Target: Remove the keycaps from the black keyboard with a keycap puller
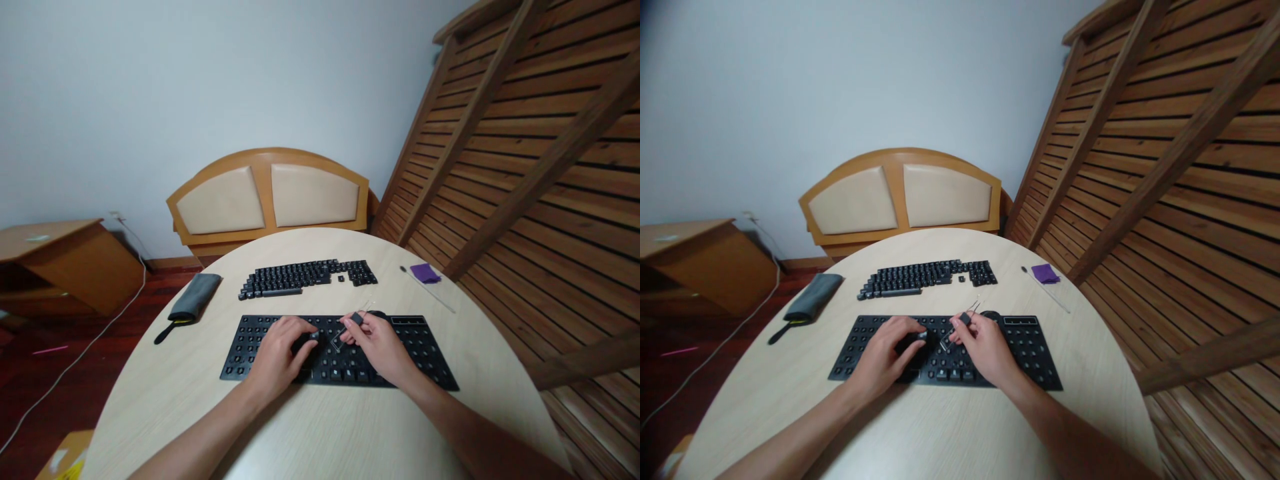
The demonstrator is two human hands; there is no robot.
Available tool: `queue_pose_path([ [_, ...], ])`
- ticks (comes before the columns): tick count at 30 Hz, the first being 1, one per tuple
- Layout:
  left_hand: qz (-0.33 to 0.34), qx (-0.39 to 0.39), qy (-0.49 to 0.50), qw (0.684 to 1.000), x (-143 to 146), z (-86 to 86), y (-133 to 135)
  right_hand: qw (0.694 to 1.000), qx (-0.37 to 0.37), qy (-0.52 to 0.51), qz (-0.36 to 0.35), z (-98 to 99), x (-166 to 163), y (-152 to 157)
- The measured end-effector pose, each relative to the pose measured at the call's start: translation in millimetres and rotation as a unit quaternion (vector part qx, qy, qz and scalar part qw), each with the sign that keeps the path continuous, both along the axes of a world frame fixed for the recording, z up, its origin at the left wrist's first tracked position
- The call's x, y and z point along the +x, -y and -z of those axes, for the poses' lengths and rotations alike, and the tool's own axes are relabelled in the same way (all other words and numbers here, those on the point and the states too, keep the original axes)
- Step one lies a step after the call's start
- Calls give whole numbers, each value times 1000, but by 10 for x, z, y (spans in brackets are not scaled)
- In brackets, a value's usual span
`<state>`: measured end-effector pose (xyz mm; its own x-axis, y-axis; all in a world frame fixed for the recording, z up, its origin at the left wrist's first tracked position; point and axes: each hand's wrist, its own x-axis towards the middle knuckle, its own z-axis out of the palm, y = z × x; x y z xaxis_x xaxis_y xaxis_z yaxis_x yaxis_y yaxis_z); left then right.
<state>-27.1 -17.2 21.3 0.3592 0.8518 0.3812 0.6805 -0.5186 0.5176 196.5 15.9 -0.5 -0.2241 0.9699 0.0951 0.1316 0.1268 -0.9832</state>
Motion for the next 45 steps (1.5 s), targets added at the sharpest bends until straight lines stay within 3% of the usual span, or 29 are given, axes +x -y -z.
queue_pose_path([
  [6, -67, 50, -54, 995, -52, -78, -591, 1000, 0, 8, -10, 39, 2, -9],
  [10, -77, 64, -99, 990, -48, 19, -961, 1000, 2, 11, -10, 40, -1, -9],
  [15, -84, 86, -135, 984, -38, 162, -1197, 1000, -2, 11, -13, 21, -2, -7],
  [20, -126, 82, -138, 979, -47, 264, -1278, 1000, -14, 9, -11, 16, -8, 2],
  [28, -141, 73, -137, 978, -70, 320, -1294, 1000, -16, 18, -10, -18, -10, 2],
  [41, -132, 76, -110, 982, -70, 292, -1277, 999, -12, 26, -18, 12, -7, 2],
  [45, -104, 83, -80, 988, 8, 190, -1088, 999, -4, 33, -33, 12, -1, -1],
])
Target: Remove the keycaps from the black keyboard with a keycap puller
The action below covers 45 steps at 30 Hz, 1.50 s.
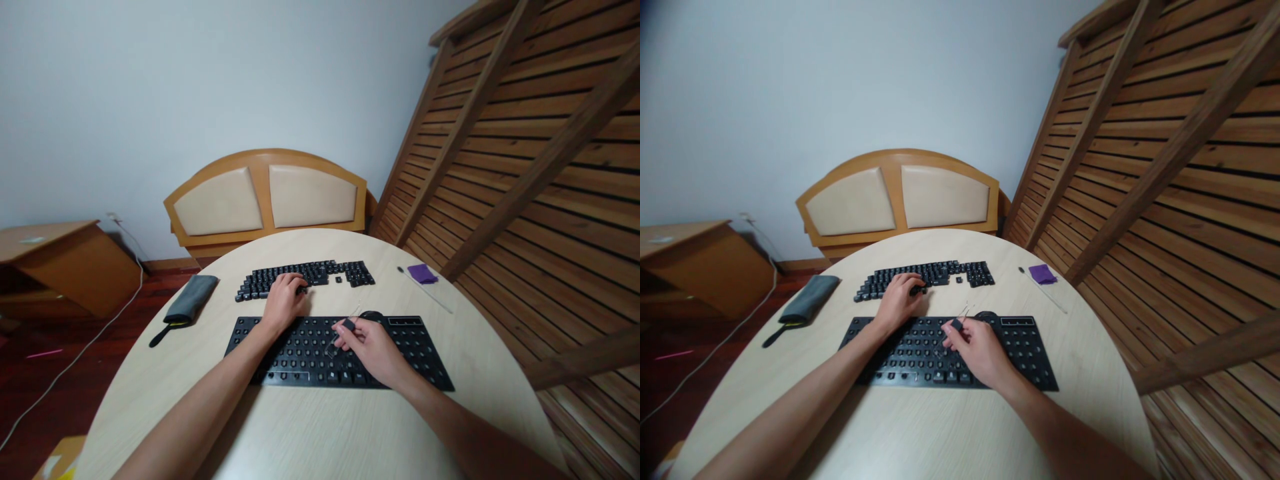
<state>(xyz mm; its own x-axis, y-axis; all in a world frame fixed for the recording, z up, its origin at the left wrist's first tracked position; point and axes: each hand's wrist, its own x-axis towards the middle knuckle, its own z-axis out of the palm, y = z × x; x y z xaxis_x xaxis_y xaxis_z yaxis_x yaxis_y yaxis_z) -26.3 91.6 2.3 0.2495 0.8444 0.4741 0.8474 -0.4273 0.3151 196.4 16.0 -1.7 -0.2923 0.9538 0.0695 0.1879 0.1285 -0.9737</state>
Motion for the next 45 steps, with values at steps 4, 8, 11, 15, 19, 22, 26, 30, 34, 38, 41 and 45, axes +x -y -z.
queue_pose_path([
  [4, 74, -90, 146, 982, 137, -109, 474, 999, 6, 18, -27, -9, -16, -2],
  [8, 121, -176, 221, 952, 185, -175, 939, 998, 14, 37, -49, -25, -91, 9],
  [11, 158, -200, 243, 936, 154, -169, 1083, 995, 37, 54, -74, -13, -167, 20],
  [15, 161, -216, 286, 920, 104, -105, 1084, 990, 62, 82, -97, 20, -224, 31],
  [19, 155, -219, 295, 917, 75, -43, 1093, 990, 54, 82, -99, -5, -221, 54],
  [22, 101, -224, 332, 911, 43, 14, 1130, 990, 40, 71, -113, -67, -185, 78],
  [26, 68, -243, 369, 894, 6, 93, 1157, 973, 111, 128, -159, -121, -89, 95],
  [30, 71, -240, 387, 888, 15, 109, 1147, 947, 202, 177, -175, -107, -17, 95],
  [34, 62, -243, 405, 879, 10, 96, 1138, 930, 237, 205, -189, -65, -12, 108],
  [38, 73, -239, 382, 890, -14, 77, 1144, 915, 265, 247, -177, -41, -35, 142],
  [41, 78, -207, 332, 917, -18, 73, 1157, 905, 283, 272, -165, -42, -53, 170],
  [45, 58, -165, 293, 940, -24, 105, 1178, 898, 292, 289, -158, -41, -68, 191],
])
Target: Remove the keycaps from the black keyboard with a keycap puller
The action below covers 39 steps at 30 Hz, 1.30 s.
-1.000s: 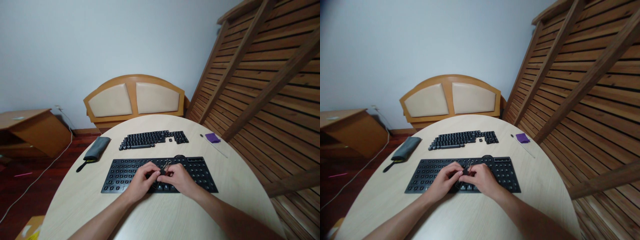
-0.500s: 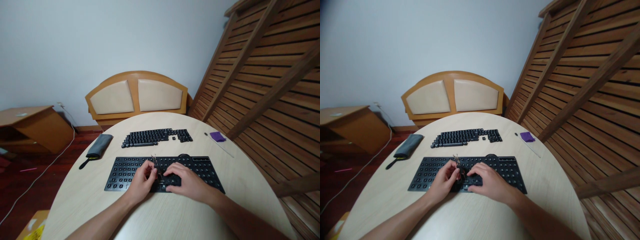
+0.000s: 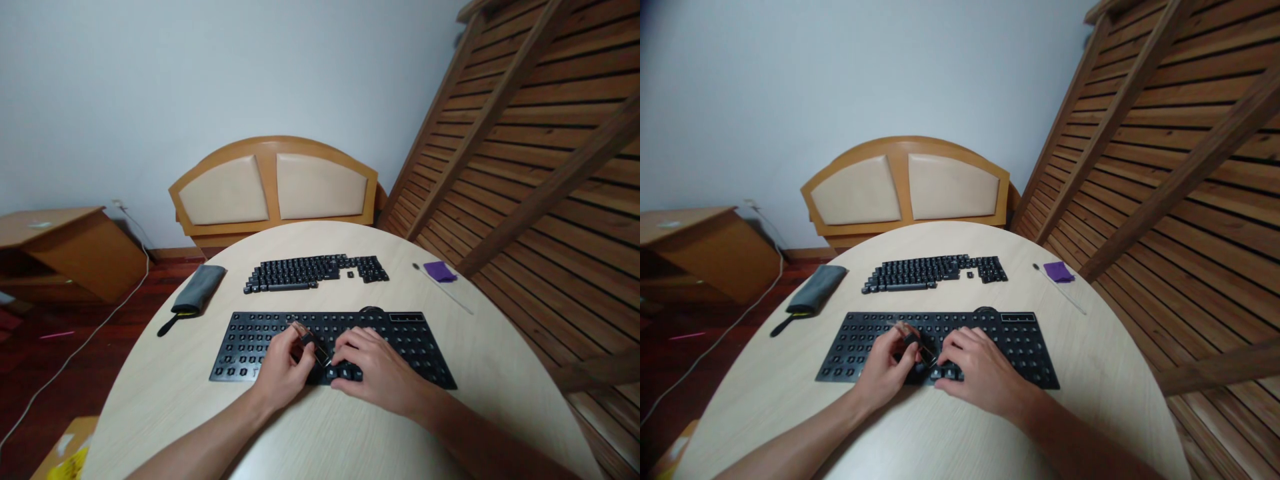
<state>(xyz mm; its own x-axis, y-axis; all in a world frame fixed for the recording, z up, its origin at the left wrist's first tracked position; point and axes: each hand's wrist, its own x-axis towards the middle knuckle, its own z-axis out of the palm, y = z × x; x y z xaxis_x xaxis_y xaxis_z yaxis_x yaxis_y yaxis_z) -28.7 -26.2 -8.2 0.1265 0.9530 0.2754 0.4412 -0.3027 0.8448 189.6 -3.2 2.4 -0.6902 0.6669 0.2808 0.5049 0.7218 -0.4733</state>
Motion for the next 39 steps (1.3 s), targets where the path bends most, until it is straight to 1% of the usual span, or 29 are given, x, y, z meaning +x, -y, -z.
queue_pose_path([
  [3, -5, 9, -20, 1000, 1, 5, 8, 1000, -1, -2, 2, 7, 0, 0],
  [7, -7, 45, -81, 996, 26, -37, 14, 1000, 4, 0, -1, 2, 3, -6],
  [12, -10, 75, -124, 989, 49, -79, 25, 1000, 28, 8, -7, -25, -8, 17],
  [16, -3, 59, -110, 992, 27, -61, 20, 999, 37, 2, -18, -29, -19, 45],
  [18, 10, 61, -96, 993, 17, -54, 20, 999, 33, -10, -20, -22, -26, 48],
  [22, 70, 81, -76, 991, 20, -80, 37, 999, 32, -27, -21, 3, -40, 45],
  [25, 102, 65, -56, 991, 21, -109, 37, 999, 22, -24, -22, 10, -49, 51],
  [29, 93, 15, -42, 995, 7, -117, 11, 1000, 16, -14, -17, -3, -58, 71],
  [32, 65, 44, -63, 995, 10, -114, 0, 1000, 23, -6, -11, 0, -62, 80],
  [34, 59, 49, -67, 995, 18, -113, -1, 1000, 23, -12, -11, 12, -65, 82],
  [39, 77, -11, -23, 997, 18, -95, 0, 999, 4, -53, -10, 27, -71, 70],
])
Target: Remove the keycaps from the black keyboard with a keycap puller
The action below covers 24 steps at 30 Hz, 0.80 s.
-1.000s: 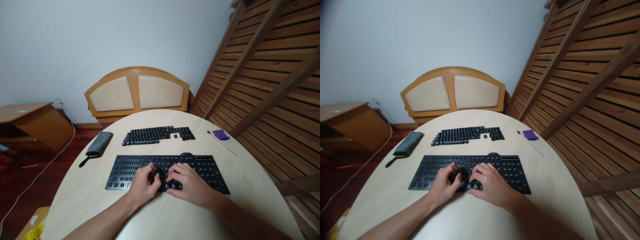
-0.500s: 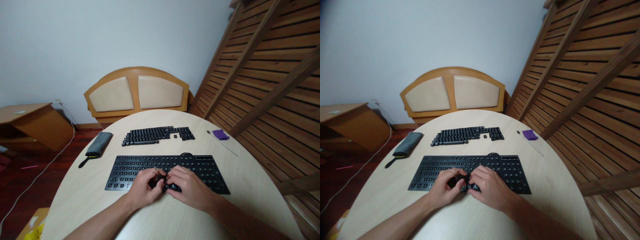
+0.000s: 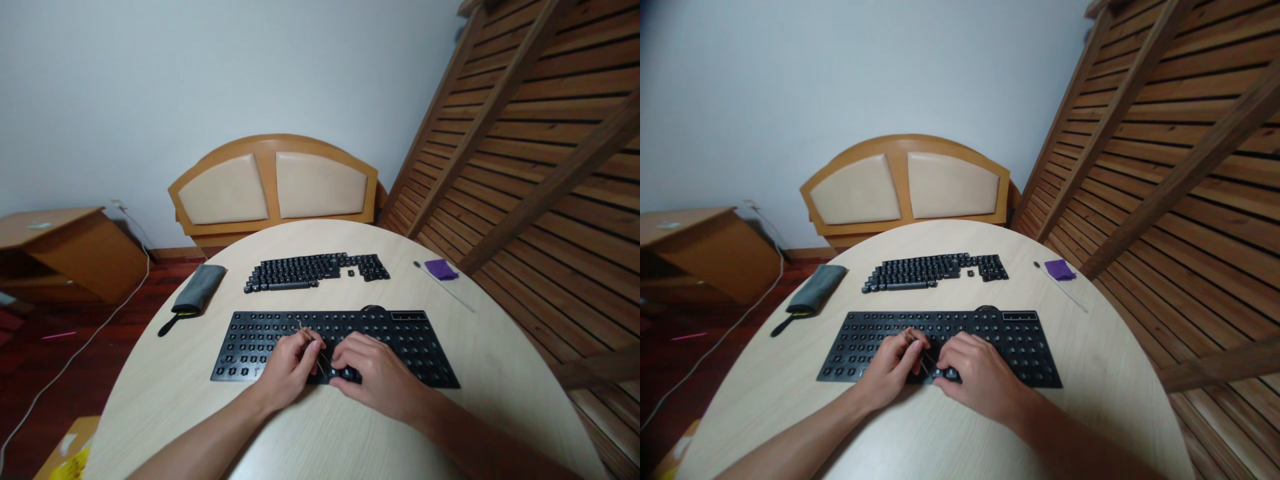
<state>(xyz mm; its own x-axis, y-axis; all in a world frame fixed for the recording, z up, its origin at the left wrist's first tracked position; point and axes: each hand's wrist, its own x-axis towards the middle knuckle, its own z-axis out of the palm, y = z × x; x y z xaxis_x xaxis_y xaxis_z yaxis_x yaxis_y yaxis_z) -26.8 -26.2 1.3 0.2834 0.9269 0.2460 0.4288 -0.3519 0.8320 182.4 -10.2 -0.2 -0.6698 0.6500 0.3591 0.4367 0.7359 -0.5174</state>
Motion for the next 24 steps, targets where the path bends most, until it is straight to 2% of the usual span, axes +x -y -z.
queue_pose_path([
  [5, -1, -30, 28, 999, -3, 15, -3, 999, -25, -19, 10, 4, -5, -33],
  [10, -10, -53, 34, 998, 6, 30, 0, 999, -18, -44, 12, 39, -10, -49],
  [19, -41, -49, 39, 997, -8, 20, -17, 998, -32, -61, 13, 83, -2, -65],
  [24, -26, -60, 66, 996, -7, 10, -45, 998, -34, -57, 13, 87, 1, -63],
])
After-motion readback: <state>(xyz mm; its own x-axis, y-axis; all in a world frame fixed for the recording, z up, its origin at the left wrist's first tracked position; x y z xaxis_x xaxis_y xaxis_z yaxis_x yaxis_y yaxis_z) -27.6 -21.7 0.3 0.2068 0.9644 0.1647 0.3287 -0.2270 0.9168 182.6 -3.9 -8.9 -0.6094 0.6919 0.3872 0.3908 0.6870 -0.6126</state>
